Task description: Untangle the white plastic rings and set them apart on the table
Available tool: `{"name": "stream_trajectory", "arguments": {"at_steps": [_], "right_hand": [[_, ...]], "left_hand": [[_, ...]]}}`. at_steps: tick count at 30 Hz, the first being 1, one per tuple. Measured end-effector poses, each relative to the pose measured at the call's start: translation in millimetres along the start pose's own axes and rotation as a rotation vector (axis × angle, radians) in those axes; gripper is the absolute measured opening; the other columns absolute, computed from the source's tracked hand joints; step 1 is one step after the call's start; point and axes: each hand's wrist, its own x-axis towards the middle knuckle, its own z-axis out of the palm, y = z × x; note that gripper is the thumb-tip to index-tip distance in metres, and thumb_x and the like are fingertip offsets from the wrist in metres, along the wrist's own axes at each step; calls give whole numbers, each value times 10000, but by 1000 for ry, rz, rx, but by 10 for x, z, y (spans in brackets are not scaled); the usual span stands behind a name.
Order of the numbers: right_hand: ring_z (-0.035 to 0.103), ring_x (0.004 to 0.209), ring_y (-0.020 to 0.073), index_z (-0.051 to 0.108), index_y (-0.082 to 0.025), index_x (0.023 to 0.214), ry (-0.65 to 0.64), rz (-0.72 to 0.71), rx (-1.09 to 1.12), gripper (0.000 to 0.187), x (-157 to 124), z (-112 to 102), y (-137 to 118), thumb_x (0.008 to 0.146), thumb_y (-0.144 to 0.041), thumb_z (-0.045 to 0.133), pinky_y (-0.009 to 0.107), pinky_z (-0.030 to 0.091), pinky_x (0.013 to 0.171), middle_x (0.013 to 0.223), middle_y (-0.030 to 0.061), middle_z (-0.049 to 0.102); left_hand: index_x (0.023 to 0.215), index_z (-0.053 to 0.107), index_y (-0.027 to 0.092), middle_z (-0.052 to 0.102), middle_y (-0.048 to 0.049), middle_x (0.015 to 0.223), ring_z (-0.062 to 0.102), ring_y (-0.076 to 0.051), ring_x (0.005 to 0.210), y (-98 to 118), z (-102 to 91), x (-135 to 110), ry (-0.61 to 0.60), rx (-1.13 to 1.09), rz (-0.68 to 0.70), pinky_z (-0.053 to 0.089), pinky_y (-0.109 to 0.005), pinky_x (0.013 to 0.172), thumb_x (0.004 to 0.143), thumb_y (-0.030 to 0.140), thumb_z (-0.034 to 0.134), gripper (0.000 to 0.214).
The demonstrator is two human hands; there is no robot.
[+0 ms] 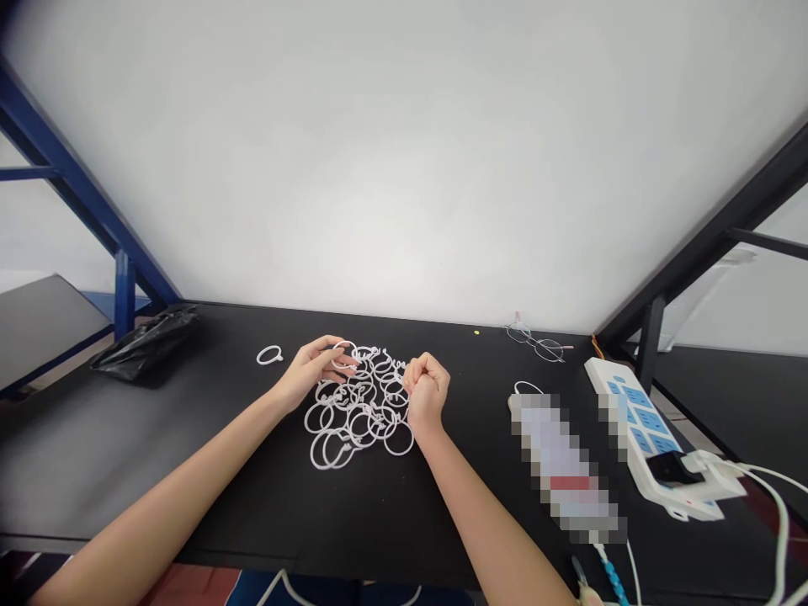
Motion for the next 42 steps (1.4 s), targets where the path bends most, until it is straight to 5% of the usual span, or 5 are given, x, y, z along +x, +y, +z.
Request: {"name": "stream_trajectory", "arguments": {"at_steps": [10, 15, 22, 31, 42], "right_hand": [[256, 334, 47, 547, -195, 675, -96, 173, -158, 157, -29, 44, -18, 797, -294, 539, 193, 185, 345, 429, -87, 390], [437, 386, 53, 631, -166, 808, -156, 131, -422, 227, -57, 66, -21, 777, -385, 680, 205, 327, 374, 647, -15, 583], [590, 551, 93, 690, -185, 939, -362, -47, -578, 200, -108, 46, 57, 783, -310, 695, 222, 420, 443, 998, 79, 637], [582, 511, 76, 692, -203, 970, -490, -118, -583, 186, -176, 97, -27, 799, -183, 622, 215, 435, 453, 907, 38, 654], [569, 504, 81, 719, -210, 911, -449, -155, -593, 102, -145, 44, 77, 827, -247, 675, 222, 464, 447, 871, 34, 659]], "left_hand": [[1043, 580, 182, 737, -79, 992, 712, -223, 955, 32, 55, -61, -95, -29, -6, 580, -266, 697, 708, 309, 813, 427], [1032, 585, 171, 733, -66, 954, 717, -219, 921, 11, 60, -61, -109, -37, -25, 576, -255, 688, 693, 293, 829, 435], [1026, 574, 179, 710, -21, 884, 714, -198, 896, 40, 85, -88, -127, -108, -33, 567, -234, 680, 694, 276, 830, 430], [999, 588, 179, 702, -10, 840, 698, -171, 859, 80, 113, -112, -147, -90, -52, 570, -265, 730, 700, 265, 827, 392], [984, 618, 190, 698, -9, 844, 677, -159, 847, 36, 109, -112, -191, -75, -51, 559, -266, 721, 727, 301, 803, 335]]}}
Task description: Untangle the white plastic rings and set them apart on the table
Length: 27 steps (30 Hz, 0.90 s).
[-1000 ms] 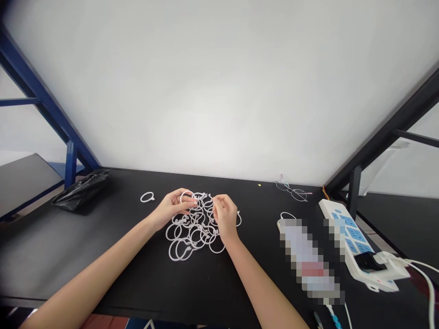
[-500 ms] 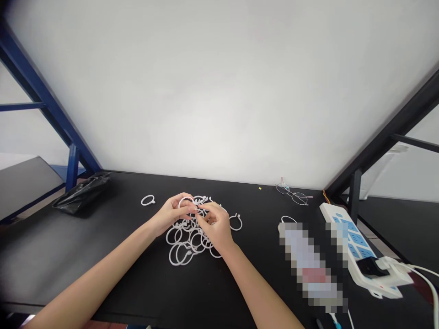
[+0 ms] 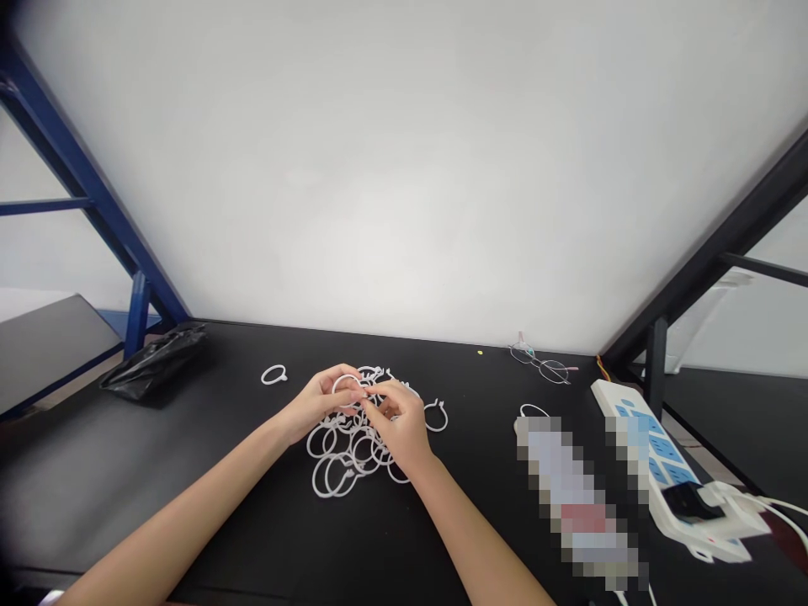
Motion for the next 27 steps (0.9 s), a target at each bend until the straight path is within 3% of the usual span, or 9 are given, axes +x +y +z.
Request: {"name": "stream_trajectory", "arguments": {"at_steps": [19, 23, 27], "right_hand": [[559, 507, 91, 734, -210, 835, 51, -18, 30, 125, -4, 25, -43, 821, -332, 708, 242, 513, 449, 868, 49, 664], [550, 502, 93, 728, -209, 821, 37, 21, 45, 157, -3, 14, -82, 825, -364, 703, 251, 512, 452, 855, 48, 653], [535, 518, 94, 725, -209, 823, 2, 17, 53, 170, -17, 23, -82, 844, -371, 676, 245, 511, 459, 871, 56, 657]], "left_hand": [[1051, 637, 177, 653, -37, 862, 658, -184, 874, 70, 61, -26, -53, 90, 31, 574, -279, 699, 770, 371, 748, 358], [1036, 605, 167, 635, -30, 841, 649, -163, 785, 42, 89, -19, -44, 152, 87, 571, -270, 644, 776, 420, 731, 384], [945, 567, 165, 591, 9, 745, 560, -94, 556, -3, 112, -27, 15, 273, 203, 499, -221, 514, 785, 450, 710, 357]]}}
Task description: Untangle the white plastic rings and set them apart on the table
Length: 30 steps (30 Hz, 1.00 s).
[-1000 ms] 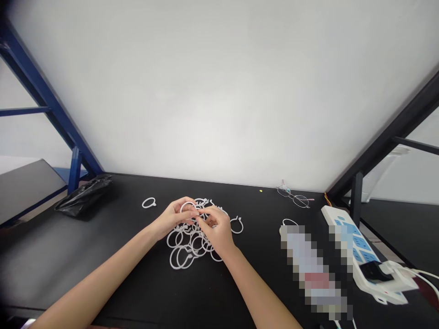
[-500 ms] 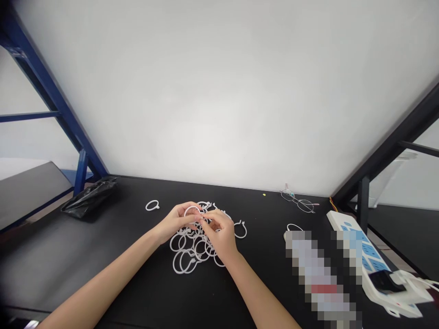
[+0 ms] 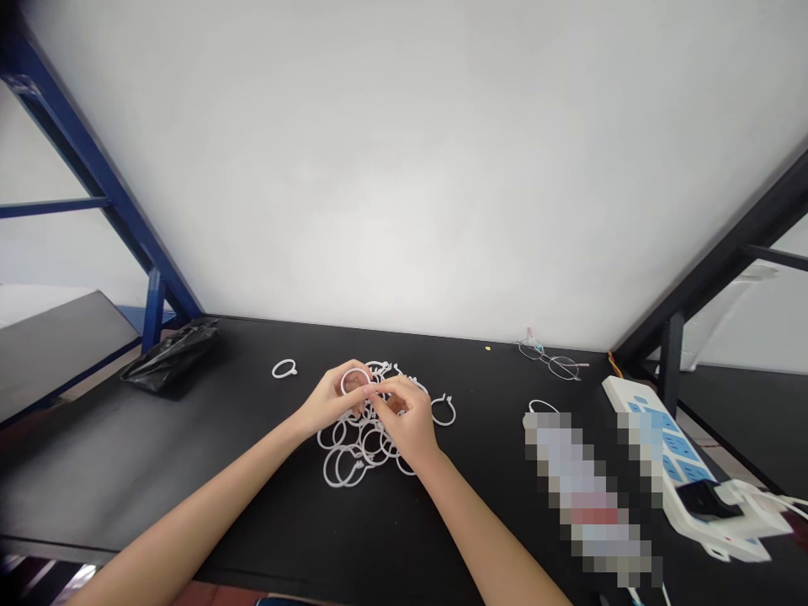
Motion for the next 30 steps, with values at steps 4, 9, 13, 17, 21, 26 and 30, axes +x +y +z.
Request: {"name": "stream_trajectory", "arguments": {"at_steps": [4, 9, 13, 17, 21, 26, 30], "right_hand": [[546, 514, 95, 717, -204, 831, -11, 2, 19, 159, -14, 23, -1, 830, -360, 686, 245, 506, 453, 887, 63, 672], [574, 471, 113, 688, -200, 815, 20, 119, 53, 175, -3, 17, -53, 787, -369, 725, 256, 513, 461, 701, 15, 661], [583, 421, 132, 696, -198, 831, -20, 175, 59, 189, 10, 6, -76, 784, -379, 721, 246, 489, 440, 490, -40, 569], [583, 418, 118, 707, -201, 768, -11, 114, 80, 209, 16, 12, -57, 770, -409, 728, 243, 480, 404, 632, 0, 646], [537, 384, 88, 709, -201, 740, 2, 93, 95, 212, 31, 4, -46, 776, -409, 724, 228, 456, 376, 640, -8, 617], [504, 371, 71, 718, -198, 734, 5, 98, 101, 213, 46, -16, -38, 767, -407, 734, 218, 422, 358, 658, -8, 602], [498, 372, 68, 724, -195, 741, -19, 103, 115, 209, 42, -17, -21, 766, -402, 734, 215, 405, 351, 666, -6, 593]], "left_hand": [[897, 565, 159, 586, 16, 701, 495, -68, 491, 15, 10, -36, 70, 144, 64, 417, -196, 473, 826, 442, 667, 309], [853, 577, 150, 553, 25, 633, 471, -74, 481, 20, 12, -34, 86, 148, 74, 394, -203, 472, 838, 471, 640, 328], [828, 589, 141, 525, 28, 600, 463, -74, 472, -14, 9, -8, 63, 153, 89, 375, -201, 468, 850, 494, 616, 354], [817, 586, 140, 534, 22, 602, 470, -76, 473, -32, 9, -4, 45, 153, 78, 381, -203, 473, 851, 509, 604, 371], [925, 587, 159, 535, 32, 642, 463, -75, 495, -16, 23, -30, 60, 160, 91, 378, -202, 487, 850, 488, 618, 338], [934, 595, 168, 539, 29, 677, 431, -78, 524, 7, 31, -45, 107, 223, 108, 341, -203, 495, 844, 483, 625, 329], [848, 586, 157, 521, 29, 637, 409, -86, 552, 34, 21, -42, 117, 277, 142, 333, -208, 529, 841, 452, 634, 299]]}}
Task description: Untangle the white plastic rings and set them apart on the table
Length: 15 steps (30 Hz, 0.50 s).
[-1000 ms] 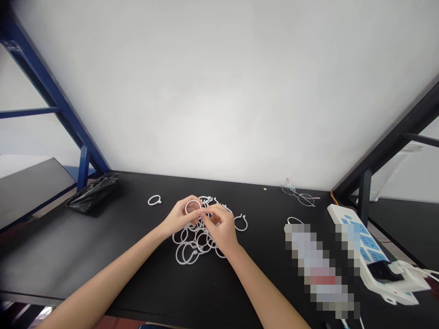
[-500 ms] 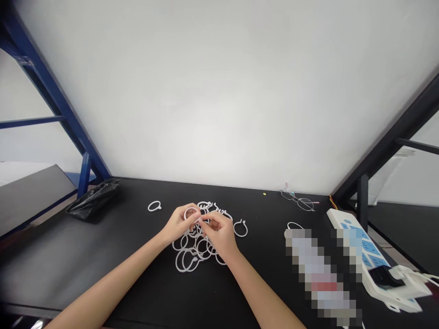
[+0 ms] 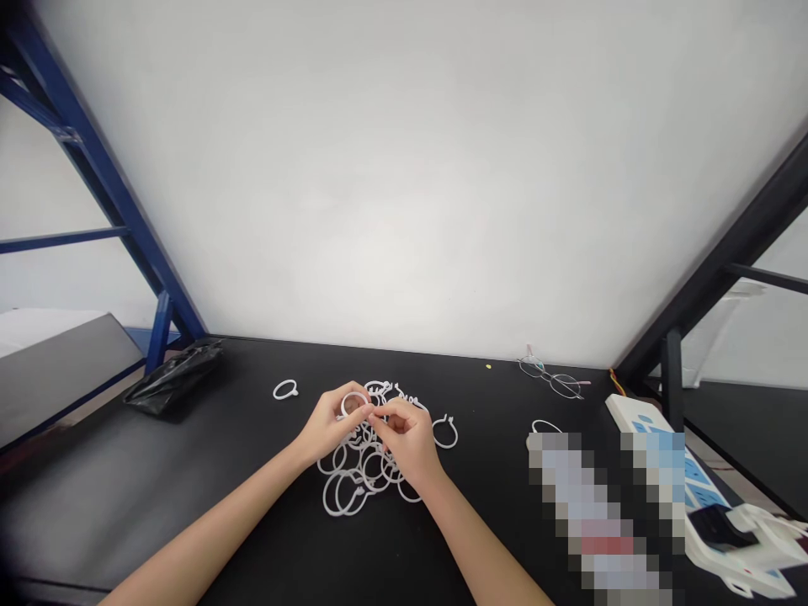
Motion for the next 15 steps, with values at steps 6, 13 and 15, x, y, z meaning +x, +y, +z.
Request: {"name": "stream_trajectory", "arguments": {"at_steps": [6, 13, 15], "right_hand": [[480, 377, 61, 750, -213, 773, -21, -13, -20, 206, 0, -2, -14, 788, -416, 716, 216, 395, 345, 706, 5, 610], [503, 376, 66, 710, -198, 764, -14, 20, 9, 250, 4, 17, -5, 780, -447, 716, 221, 417, 355, 725, 4, 623], [513, 392, 74, 703, -195, 792, -21, 49, 15, 266, 3, 15, 2, 799, -460, 691, 223, 423, 370, 714, 0, 610]], "left_hand": [[827, 591, 156, 493, 38, 606, 371, -84, 541, 10, -3, -2, -29, 22, -4, 311, -213, 530, 811, 431, 669, 287], [772, 594, 149, 463, 27, 582, 364, -95, 542, -18, 11, 15, -29, 71, 1, 282, -223, 530, 910, 489, 502, 379], [764, 592, 151, 438, 31, 581, 359, -96, 546, -23, 10, 17, -23, 84, 10, 283, -222, 534, 919, 484, 486, 382]]}}
